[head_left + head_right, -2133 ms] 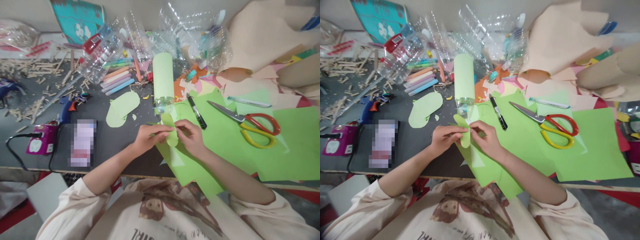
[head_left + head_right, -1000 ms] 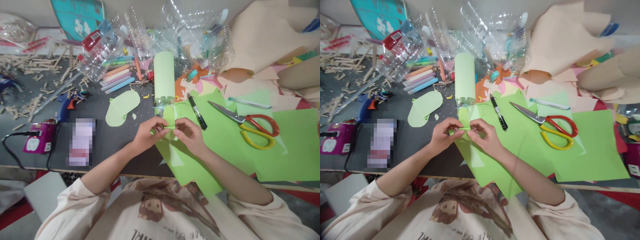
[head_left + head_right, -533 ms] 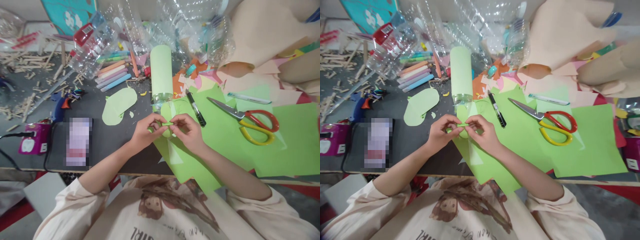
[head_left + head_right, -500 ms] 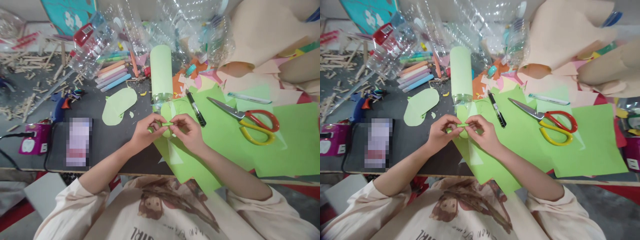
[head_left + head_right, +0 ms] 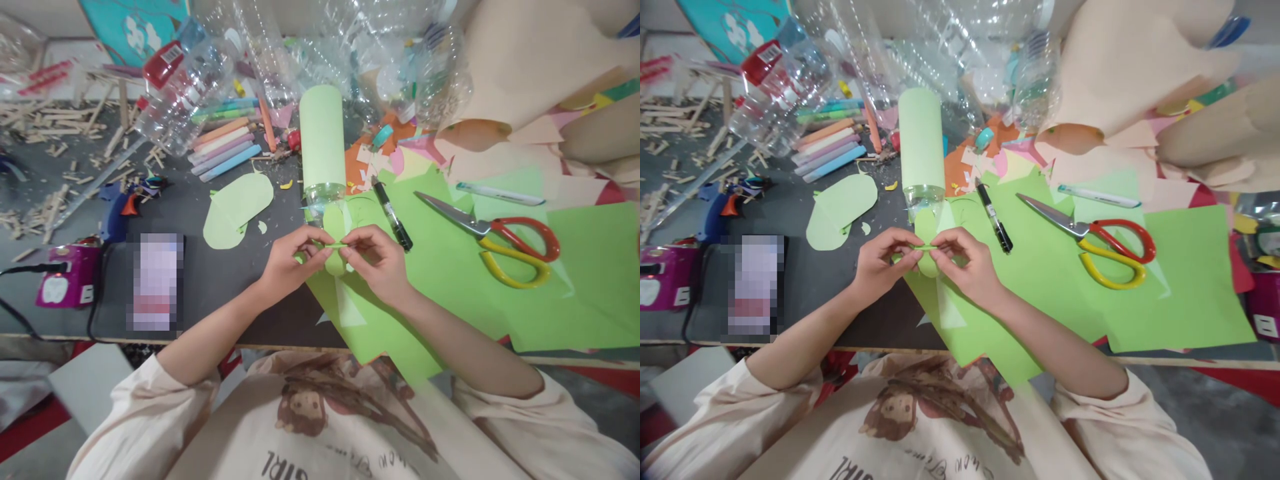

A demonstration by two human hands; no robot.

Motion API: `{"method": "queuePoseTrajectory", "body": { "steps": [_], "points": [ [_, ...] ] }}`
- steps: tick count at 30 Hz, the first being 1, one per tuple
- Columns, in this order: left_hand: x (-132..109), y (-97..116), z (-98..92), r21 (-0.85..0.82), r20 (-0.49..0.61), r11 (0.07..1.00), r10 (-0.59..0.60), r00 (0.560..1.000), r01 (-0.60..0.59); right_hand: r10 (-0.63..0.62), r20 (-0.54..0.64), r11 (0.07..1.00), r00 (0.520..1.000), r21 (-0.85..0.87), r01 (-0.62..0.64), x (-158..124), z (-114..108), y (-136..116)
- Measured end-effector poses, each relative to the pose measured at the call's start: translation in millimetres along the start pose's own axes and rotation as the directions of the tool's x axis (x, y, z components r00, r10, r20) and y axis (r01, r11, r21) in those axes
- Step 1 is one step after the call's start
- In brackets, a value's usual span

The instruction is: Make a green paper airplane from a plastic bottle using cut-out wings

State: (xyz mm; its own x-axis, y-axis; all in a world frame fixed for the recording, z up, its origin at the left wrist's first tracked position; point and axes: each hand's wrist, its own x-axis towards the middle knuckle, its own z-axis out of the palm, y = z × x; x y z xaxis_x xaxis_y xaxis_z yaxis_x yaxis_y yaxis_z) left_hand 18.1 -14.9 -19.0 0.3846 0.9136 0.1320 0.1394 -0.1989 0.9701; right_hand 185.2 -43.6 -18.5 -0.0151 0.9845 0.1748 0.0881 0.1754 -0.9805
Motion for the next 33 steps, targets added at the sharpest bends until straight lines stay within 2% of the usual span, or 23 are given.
{"method": "queuePoseTrajectory", "body": {
  "steps": [33],
  "points": [
    [-0.7, 2.5, 1.0, 0.012, 0.002, 0.999, 0.032, 0.999, -0.032, -0.029, 0.006, 0.999, 1.0, -0.029, 0.029, -0.1, -0.6, -2.5]
  ]
}}
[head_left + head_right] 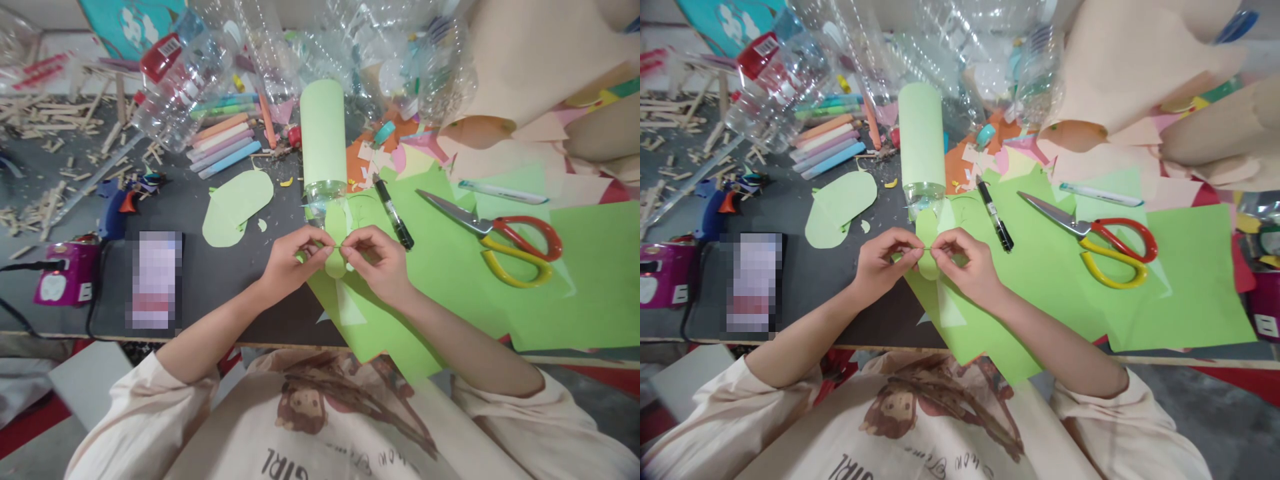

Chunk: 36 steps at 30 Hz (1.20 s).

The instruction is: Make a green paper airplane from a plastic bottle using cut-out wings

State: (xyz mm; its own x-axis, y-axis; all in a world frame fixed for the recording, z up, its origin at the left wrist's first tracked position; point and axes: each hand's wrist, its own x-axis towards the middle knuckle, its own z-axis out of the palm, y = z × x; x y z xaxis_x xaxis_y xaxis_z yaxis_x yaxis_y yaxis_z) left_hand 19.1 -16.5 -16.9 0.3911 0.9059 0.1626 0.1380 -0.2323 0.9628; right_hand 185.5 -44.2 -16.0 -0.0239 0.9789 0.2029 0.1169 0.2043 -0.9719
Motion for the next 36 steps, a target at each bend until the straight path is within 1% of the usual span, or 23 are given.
{"method": "queuePoseTrajectory", "body": {
  "steps": [5, 10, 14, 19, 28, 32, 36],
  "points": [
    [-0.4, -0.8, -2.1, 0.022, -0.001, 0.997, 0.072, 0.997, -0.072, -0.017, 0.005, 1.0, 1.0, -0.012, 0.017, -0.5, 0.2, 0.3],
    [-0.4, 1.1, -3.6, 0.1, -0.019, 0.988, 0.117, 0.993, -0.115, -0.023, -0.001, 1.0, 1.0, -0.004, 0.023, -1.5, 0.4, 1.4],
    [-1.4, 2.4, -2.6, 0.137, -0.03, 0.985, 0.111, 0.993, -0.106, -0.029, 0.001, 1.0, 1.0, 0.0, 0.029, -1.4, 0.8, 1.8],
    [-4.1, 2.6, -1.9, 0.17, -0.008, 0.983, 0.077, 0.997, -0.074, -0.023, -0.012, 0.999, 1.0, -0.025, 0.023, -1.3, 2.5, 2.2],
    [-8.3, -2.1, 0.1, 0.207, 0.027, 0.973, 0.1, 0.995, -0.103, -0.021, 0.009, 0.999, 1.0, -0.034, 0.022, -1.2, 2.5, 2.2],
    [-9.1, -1.8, 0.6, 0.241, 0.016, 0.961, 0.136, 0.991, -0.136, -0.034, 0.015, 0.997, 0.999, -0.063, 0.035, -1.1, 2.0, 2.3],
    [-8.6, -0.3, 0.4, 0.279, 0.022, 0.951, 0.133, 0.991, -0.133, -0.004, 0.011, 0.997, 1.0, -0.075, 0.005, -1.1, 1.8, 2.9]
  ]
}}
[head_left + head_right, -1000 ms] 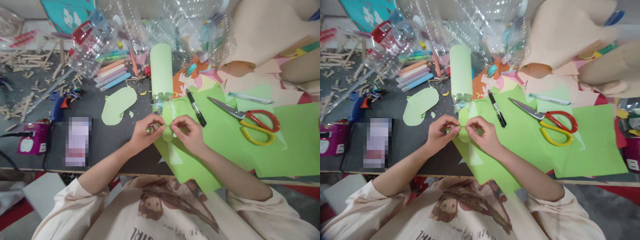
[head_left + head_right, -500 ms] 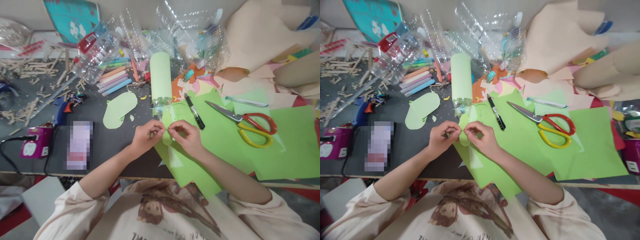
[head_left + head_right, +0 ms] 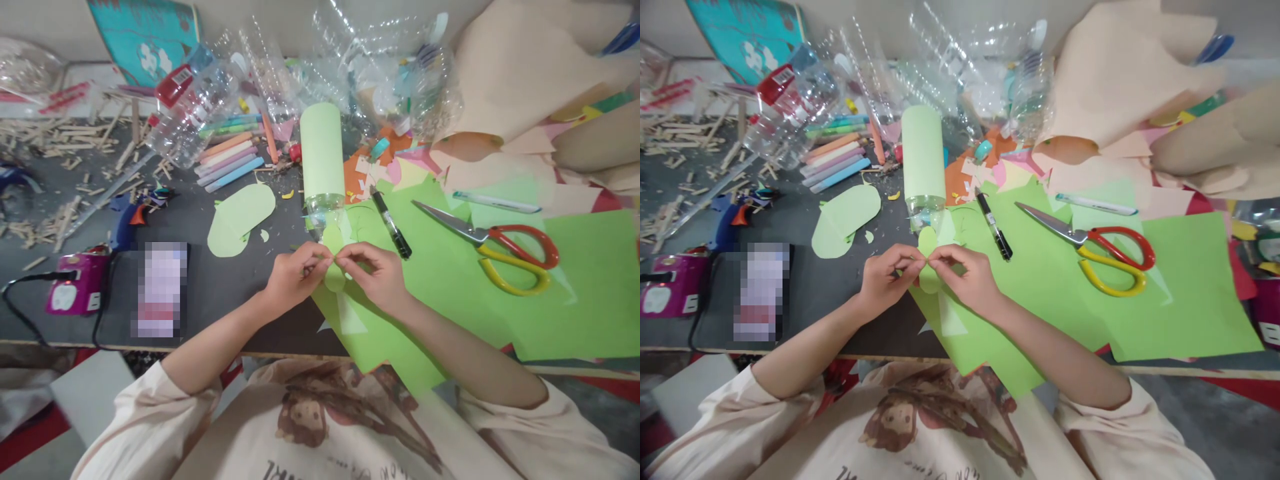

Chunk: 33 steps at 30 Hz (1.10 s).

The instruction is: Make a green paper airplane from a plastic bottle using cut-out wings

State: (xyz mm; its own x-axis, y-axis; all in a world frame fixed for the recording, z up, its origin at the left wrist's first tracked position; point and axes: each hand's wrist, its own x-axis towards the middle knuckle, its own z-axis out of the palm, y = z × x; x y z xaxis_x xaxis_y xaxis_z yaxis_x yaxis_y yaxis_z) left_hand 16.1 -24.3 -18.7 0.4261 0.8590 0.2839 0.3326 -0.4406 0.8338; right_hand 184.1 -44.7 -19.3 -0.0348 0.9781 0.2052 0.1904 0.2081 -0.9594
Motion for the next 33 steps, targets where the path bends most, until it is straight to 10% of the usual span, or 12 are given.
{"method": "queuePoseTrajectory", "body": {
  "steps": [33],
  "points": [
    [6.8, 0.7, -4.0, -0.005, -0.093, 0.999, -0.038, 0.995, 0.037, 0.184, 0.013, 0.973, 0.983, 0.138, -0.184, 2.3, -2.9, -0.8]
  ]
}}
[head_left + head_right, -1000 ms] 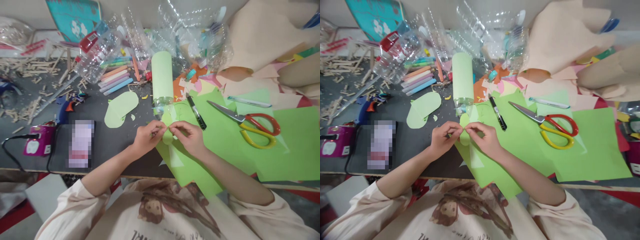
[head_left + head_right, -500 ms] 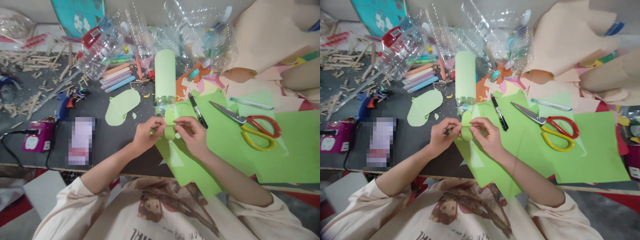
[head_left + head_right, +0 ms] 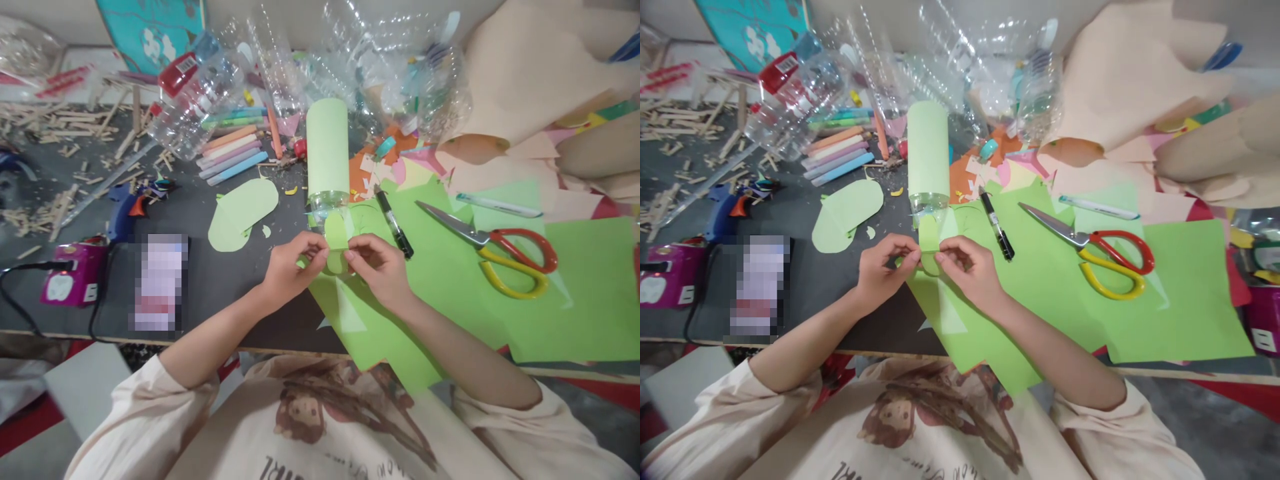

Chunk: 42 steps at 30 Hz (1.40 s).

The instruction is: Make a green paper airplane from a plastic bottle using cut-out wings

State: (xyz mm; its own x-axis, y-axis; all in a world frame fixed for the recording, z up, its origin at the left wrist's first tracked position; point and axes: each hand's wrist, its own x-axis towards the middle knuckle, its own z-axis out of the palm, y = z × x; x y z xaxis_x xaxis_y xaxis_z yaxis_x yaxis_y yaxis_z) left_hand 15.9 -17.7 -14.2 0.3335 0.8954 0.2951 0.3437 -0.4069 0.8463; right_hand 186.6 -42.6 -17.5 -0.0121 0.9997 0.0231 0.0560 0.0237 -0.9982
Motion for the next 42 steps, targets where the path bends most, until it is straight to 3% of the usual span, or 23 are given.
{"method": "queuePoseTrajectory", "body": {
  "steps": [7, 15, 20, 22, 25, 27, 29, 32, 34, 42],
  "points": [
    [-0.4, -1.3, 0.3, -0.036, 0.076, 0.999, 0.014, 0.997, -0.011, 0.031, 0.037, 0.999, 0.999, -0.015, -0.031, 0.8, 1.6, -2.4],
    [0.6, -3.1, 2.4, -0.069, 0.082, 0.998, -0.003, 0.997, 0.008, 0.036, 0.041, 0.999, 0.999, -0.022, -0.035, -0.1, 2.4, -0.8],
    [2.3, -0.2, 2.2, -0.069, 0.092, 0.993, -0.091, 0.992, 0.097, -0.009, 0.053, 0.999, 0.999, -0.039, 0.011, -0.8, 2.0, -2.1],
    [4.3, 0.8, 2.1, -0.145, 0.068, 0.975, -0.163, 0.984, 0.171, -0.038, 0.056, 0.999, 0.998, -0.022, 0.04, -1.2, 1.5, -1.3],
    [8.6, 1.6, 0.9, -0.361, 0.088, 0.886, -0.279, 0.956, 0.292, -0.083, -0.006, 0.996, 0.997, 0.024, 0.083, -2.0, 0.5, 2.5],
    [11.5, 2.0, -1.2, -0.507, 0.162, 0.775, -0.343, 0.925, 0.376, -0.08, -0.025, 0.996, 0.996, 0.031, 0.081, -2.7, 0.1, 5.8],
    [13.7, 2.9, -3.8, -0.605, 0.308, 0.627, -0.384, 0.87, 0.491, -0.058, 0.018, 0.998, 0.998, 0.026, 0.058, -3.4, -0.2, 8.4],
    [15.4, 4.9, -6.6, -0.628, 0.544, 0.436, -0.347, 0.764, 0.645, -0.061, 0.119, 0.998, 0.991, 0.029, 0.058, -3.5, -0.6, 9.4],
    [15.8, 5.8, -6.6, -0.625, 0.601, 0.39, -0.313, 0.735, 0.677, -0.075, 0.159, 0.997, 0.984, 0.036, 0.07, -2.6, -1.4, 8.3],
    [14.8, 3.5, -1.6, -0.634, 0.64, 0.315, -0.299, 0.708, 0.706, -0.229, 0.106, 0.974, 0.968, 0.022, 0.227, 0.0, -6.5, 1.9]
  ]
}}
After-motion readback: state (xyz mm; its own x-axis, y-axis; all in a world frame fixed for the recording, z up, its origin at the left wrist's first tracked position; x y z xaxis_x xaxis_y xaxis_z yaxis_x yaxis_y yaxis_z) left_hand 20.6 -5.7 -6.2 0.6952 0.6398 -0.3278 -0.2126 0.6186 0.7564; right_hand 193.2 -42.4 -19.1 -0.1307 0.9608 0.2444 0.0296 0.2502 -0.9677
